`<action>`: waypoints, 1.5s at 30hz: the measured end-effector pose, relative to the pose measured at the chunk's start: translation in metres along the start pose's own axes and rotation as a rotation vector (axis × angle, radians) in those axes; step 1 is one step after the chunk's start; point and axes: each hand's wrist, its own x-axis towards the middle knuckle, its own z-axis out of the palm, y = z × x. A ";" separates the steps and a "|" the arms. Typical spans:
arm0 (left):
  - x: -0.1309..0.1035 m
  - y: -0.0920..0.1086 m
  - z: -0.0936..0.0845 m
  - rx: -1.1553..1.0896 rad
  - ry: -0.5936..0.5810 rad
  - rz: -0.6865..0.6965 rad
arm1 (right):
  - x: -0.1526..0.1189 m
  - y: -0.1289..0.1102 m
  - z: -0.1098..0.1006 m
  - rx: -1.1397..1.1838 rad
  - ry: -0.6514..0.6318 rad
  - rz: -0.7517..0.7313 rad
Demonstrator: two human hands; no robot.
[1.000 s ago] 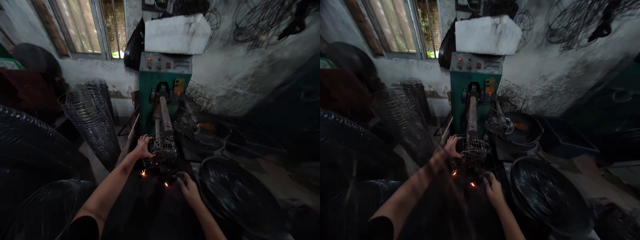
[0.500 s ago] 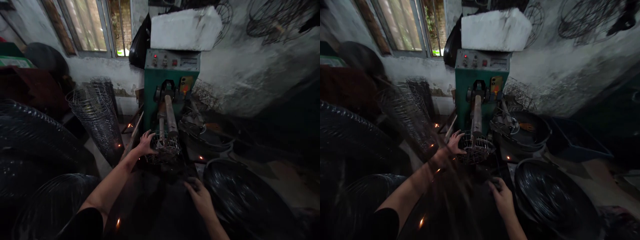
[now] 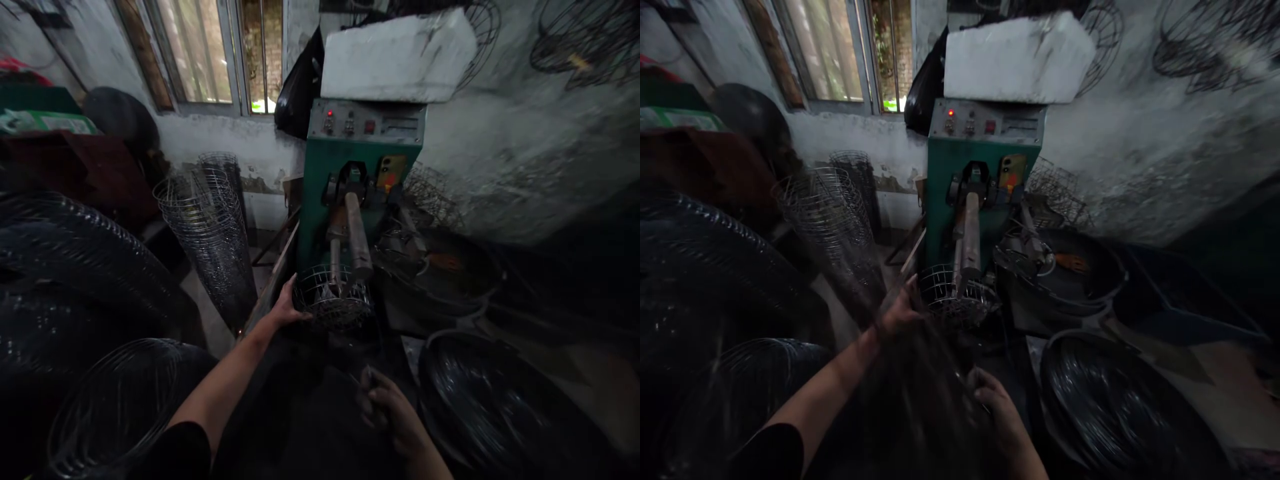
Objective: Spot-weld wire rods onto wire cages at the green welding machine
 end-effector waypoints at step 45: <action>-0.008 0.076 0.008 0.395 -0.215 0.126 | 0.059 -0.084 0.049 -2.089 -0.024 -0.334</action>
